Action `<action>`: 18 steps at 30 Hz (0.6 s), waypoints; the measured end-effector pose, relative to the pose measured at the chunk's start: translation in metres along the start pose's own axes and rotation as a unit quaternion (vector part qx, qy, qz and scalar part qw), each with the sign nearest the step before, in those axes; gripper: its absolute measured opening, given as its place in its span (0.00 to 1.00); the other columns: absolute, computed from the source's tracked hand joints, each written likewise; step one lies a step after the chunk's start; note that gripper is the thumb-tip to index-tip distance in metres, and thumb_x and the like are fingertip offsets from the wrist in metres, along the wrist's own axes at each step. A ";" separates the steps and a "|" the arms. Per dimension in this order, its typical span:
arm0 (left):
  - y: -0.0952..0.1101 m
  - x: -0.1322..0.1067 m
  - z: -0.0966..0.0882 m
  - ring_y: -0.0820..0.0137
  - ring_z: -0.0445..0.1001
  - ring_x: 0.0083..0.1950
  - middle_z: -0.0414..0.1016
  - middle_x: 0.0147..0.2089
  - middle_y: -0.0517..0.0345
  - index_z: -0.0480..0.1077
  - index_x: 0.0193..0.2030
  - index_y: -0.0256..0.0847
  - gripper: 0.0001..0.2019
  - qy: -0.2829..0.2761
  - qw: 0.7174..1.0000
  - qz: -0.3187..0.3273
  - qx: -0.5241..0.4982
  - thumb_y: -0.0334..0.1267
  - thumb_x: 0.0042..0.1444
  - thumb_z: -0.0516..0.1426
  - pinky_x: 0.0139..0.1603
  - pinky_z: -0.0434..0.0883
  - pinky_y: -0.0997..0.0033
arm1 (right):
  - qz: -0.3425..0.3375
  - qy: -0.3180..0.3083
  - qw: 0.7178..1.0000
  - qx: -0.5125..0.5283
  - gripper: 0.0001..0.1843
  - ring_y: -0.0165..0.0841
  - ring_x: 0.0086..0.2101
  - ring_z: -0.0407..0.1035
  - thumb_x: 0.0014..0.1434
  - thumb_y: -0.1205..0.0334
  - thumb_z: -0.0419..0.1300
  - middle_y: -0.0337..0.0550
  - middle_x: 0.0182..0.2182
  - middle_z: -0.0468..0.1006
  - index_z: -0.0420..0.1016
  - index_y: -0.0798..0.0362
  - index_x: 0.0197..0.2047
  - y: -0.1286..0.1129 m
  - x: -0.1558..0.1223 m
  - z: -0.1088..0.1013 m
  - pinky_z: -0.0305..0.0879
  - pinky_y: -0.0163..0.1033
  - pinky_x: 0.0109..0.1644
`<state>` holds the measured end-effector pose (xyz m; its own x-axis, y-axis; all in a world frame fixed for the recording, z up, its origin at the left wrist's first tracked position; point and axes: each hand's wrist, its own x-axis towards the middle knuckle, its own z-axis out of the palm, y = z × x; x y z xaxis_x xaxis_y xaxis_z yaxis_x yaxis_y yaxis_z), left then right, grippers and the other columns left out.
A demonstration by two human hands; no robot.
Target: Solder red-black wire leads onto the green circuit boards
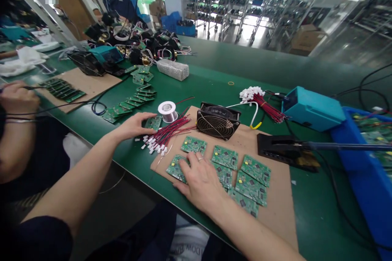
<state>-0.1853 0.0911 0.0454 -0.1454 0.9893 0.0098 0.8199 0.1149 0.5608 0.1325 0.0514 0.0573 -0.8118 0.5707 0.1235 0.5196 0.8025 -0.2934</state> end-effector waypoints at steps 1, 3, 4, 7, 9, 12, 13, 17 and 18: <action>0.000 0.001 -0.001 0.54 0.72 0.58 0.76 0.56 0.47 0.73 0.56 0.38 0.35 0.005 1.000 -0.001 0.005 0.44 0.37 0.68 0.62 0.66 0.57 | 0.000 -0.011 1.000 -0.001 0.21 0.45 0.44 0.69 0.55 0.58 0.70 0.52 0.46 0.72 0.72 0.56 0.49 -0.001 -0.001 0.000 0.72 0.50 0.45; 0.000 0.000 -0.004 0.54 0.73 0.57 0.75 0.56 0.45 0.71 0.58 0.37 0.36 0.019 1.000 -0.006 0.014 0.47 0.39 0.68 0.60 0.67 0.57 | 0.003 -0.022 1.000 -0.009 0.19 0.46 0.44 0.69 0.56 0.61 0.69 0.53 0.45 0.72 0.72 0.57 0.49 -0.001 -0.002 0.001 0.72 0.51 0.46; 0.002 -0.003 -0.005 0.54 0.73 0.57 0.75 0.57 0.45 0.70 0.59 0.37 0.37 0.031 0.999 -0.011 0.019 0.48 0.41 0.67 0.60 0.67 0.57 | 0.006 -0.023 1.000 -0.014 0.18 0.46 0.44 0.69 0.57 0.61 0.68 0.53 0.45 0.72 0.72 0.57 0.48 0.000 -0.002 0.002 0.72 0.51 0.46; 0.012 -0.023 -0.008 0.56 0.74 0.54 0.76 0.55 0.47 0.68 0.61 0.38 0.36 0.081 0.996 -0.027 0.032 0.50 0.44 0.65 0.57 0.69 0.57 | 0.023 -0.008 0.999 -0.036 0.14 0.45 0.43 0.69 0.58 0.61 0.67 0.53 0.43 0.73 0.73 0.56 0.45 0.003 0.000 0.005 0.71 0.49 0.44; 0.023 -0.043 -0.006 0.57 0.75 0.52 0.77 0.53 0.49 0.68 0.60 0.39 0.35 0.118 0.992 -0.004 0.045 0.51 0.46 0.64 0.56 0.70 0.57 | 0.034 0.001 0.998 -0.052 0.12 0.44 0.41 0.69 0.58 0.62 0.67 0.52 0.42 0.73 0.73 0.56 0.43 0.005 0.001 0.008 0.71 0.48 0.43; 0.043 -0.075 0.000 0.55 0.74 0.54 0.76 0.54 0.47 0.67 0.60 0.38 0.33 0.170 0.978 0.085 0.087 0.52 0.49 0.63 0.59 0.69 0.55 | 0.046 0.008 0.997 -0.056 0.13 0.45 0.40 0.69 0.57 0.62 0.68 0.53 0.42 0.73 0.73 0.56 0.43 0.007 0.002 0.010 0.71 0.47 0.42; 0.049 -0.085 0.004 0.54 0.74 0.54 0.76 0.54 0.46 0.66 0.60 0.38 0.33 0.186 0.971 0.107 0.108 0.52 0.50 0.63 0.59 0.68 0.54 | 0.047 0.016 0.998 -0.050 0.13 0.45 0.40 0.69 0.57 0.61 0.68 0.53 0.43 0.73 0.74 0.56 0.44 0.008 0.002 0.010 0.71 0.48 0.42; 0.073 -0.114 0.022 0.54 0.75 0.52 0.76 0.54 0.43 0.60 0.65 0.38 0.35 0.229 0.942 0.173 0.172 0.50 0.54 0.62 0.56 0.70 0.54 | 0.046 0.071 0.994 0.064 0.08 0.45 0.42 0.71 0.65 0.61 0.59 0.53 0.42 0.75 0.73 0.55 0.45 0.007 -0.002 0.003 0.71 0.50 0.46; 0.078 -0.119 0.027 0.54 0.75 0.52 0.76 0.54 0.43 0.58 0.66 0.38 0.36 0.237 0.936 0.188 0.179 0.49 0.54 0.63 0.55 0.71 0.54 | 0.057 0.075 0.987 0.127 0.08 0.43 0.42 0.72 0.67 0.61 0.56 0.51 0.41 0.76 0.73 0.54 0.46 0.006 -0.004 0.001 0.71 0.50 0.46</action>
<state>-0.0891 -0.0155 0.0652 0.0306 0.8247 0.5647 0.9833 -0.1262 0.1310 0.1383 0.0539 0.0546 -0.6934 0.6893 0.2100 0.5054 0.6730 -0.5401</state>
